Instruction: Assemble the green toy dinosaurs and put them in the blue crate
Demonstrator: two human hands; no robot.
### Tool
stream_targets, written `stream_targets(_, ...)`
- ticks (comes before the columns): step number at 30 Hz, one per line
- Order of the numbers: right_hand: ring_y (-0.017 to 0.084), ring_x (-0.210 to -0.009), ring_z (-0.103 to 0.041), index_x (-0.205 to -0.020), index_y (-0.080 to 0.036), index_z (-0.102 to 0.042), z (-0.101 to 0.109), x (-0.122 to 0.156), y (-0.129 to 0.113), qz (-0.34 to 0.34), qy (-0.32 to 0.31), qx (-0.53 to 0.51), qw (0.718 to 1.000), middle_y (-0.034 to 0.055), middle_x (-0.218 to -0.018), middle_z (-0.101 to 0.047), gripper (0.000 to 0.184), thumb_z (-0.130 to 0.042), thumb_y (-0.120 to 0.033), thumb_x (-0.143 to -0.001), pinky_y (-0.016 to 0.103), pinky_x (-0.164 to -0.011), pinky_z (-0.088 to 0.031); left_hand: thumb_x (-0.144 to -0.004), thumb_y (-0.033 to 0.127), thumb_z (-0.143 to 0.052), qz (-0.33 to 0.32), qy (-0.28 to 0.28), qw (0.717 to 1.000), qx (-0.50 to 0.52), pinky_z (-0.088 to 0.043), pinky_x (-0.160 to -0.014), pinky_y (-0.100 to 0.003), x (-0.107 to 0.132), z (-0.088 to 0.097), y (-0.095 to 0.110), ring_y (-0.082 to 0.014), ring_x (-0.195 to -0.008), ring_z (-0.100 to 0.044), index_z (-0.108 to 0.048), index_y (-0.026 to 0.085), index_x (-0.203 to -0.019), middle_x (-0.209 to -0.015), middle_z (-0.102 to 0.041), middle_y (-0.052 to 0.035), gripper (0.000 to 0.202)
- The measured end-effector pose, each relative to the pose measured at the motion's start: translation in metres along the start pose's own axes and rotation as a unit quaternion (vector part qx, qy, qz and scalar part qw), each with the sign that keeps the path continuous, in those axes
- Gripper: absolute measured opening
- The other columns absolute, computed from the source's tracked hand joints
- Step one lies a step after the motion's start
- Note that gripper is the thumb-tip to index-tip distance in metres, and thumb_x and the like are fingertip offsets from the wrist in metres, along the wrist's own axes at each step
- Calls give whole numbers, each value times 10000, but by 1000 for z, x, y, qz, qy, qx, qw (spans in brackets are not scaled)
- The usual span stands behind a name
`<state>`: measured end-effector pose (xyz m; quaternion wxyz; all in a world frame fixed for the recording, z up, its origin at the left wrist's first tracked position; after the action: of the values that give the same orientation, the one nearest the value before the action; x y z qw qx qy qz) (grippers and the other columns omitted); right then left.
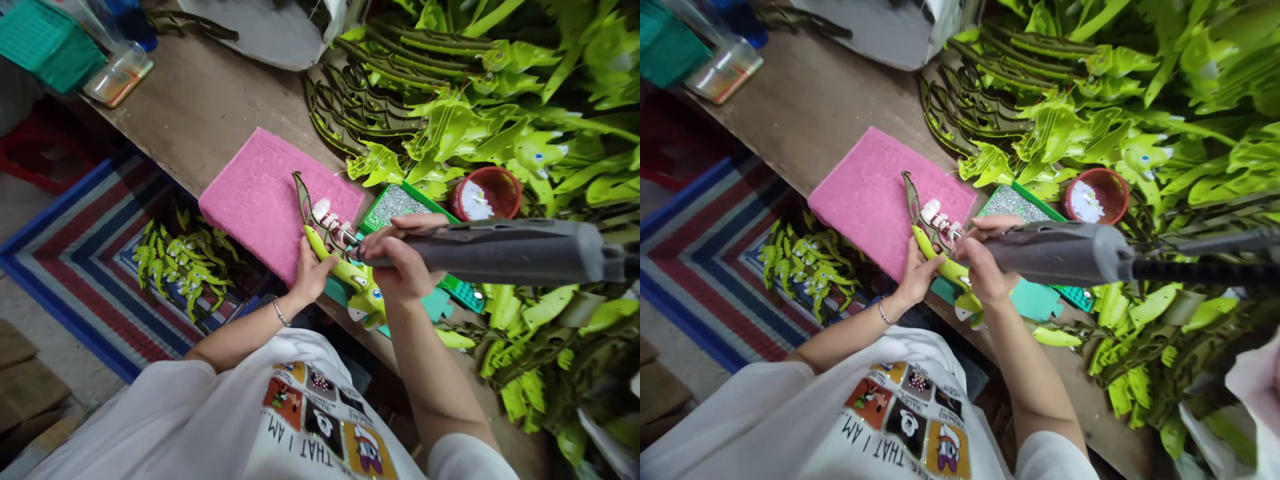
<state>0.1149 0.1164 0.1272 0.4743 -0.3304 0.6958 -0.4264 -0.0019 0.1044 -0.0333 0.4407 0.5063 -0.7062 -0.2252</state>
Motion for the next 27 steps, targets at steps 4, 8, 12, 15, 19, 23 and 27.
stream_targets(4,154,-416,-517,-937,-279,-591,16,16,-1,2,12,19,1000,-74,-519,-553,211,-704,-367,-783,327,-466,-460,-666,324,-834,12,-21,1000,12,-507,-581,-209,0,-4,-2,-80,-658,-581,-393,262,-1091,-838,-540,80,616)
stream_targets(8,152,-457,-546,-980,-284,-603,17,24,10,2,-10,12,1000,-65,-566,-591,191,-690,-315,-813,321,-491,-475,-666,321,-826,2,-27,1000,11,-482,-561,-192,0,-5,0,-70,-638,-561,-377,260,-1044,-830,-527,84,589)
stream_targets(12,156,-483,-566,-949,-292,-571,18,27,19,-8,-31,26,999,-67,-590,-582,158,-678,-310,-834,332,-505,-493,-655,347,-842,2,-26,1000,-4,-484,-588,-203,0,-4,0,-91,-687,-595,-385,265,-1078,-848,-547,74,629)
stream_targets(15,166,-537,-587,-853,-278,-555,17,28,34,-40,-60,66,995,-52,-620,-572,182,-714,-344,-795,348,-525,-515,-663,379,-857,-17,-20,1000,-12,-481,-599,-205,0,-2,2,-91,-689,-590,-405,256,-1065,-842,-545,68,616)
stream_targets(19,163,-622,-596,-829,-250,-582,15,28,51,-70,-91,92,989,-30,-667,-595,231,-771,-327,-720,347,-583,-542,-672,456,-862,-44,-22,999,-18,-482,-597,-203,0,0,4,-89,-685,-585,-420,243,-1038,-830,-548,59,612)
stream_targets(23,153,-567,-585,-891,-260,-609,15,25,37,-59,-97,77,991,-46,-637,-610,232,-764,-337,-736,330,-555,-526,-651,451,-879,-42,-25,999,-7,-514,-611,-203,-1,0,3,-92,-705,-611,-410,249,-1068,-853,-555,59,659)
stream_targets(27,155,-480,-568,-1004,-296,-655,35,26,-8,-8,-23,41,999,-57,-582,-617,190,-699,-305,-819,319,-498,-488,-653,410,-875,-27,-27,999,-24,-538,-607,-214,-1,0,1,-111,-746,-641,-397,258,-1094,-917,-563,46,668)
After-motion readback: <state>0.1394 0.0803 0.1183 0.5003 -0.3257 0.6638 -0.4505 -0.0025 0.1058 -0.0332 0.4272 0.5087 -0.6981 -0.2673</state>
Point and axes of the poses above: each hand's wrist, its own x-axis away from the middle knuckle, its own z-axis out of the back of the hand, y = z × x, the point moved 9 cm from there along -x, towards the middle knuckle
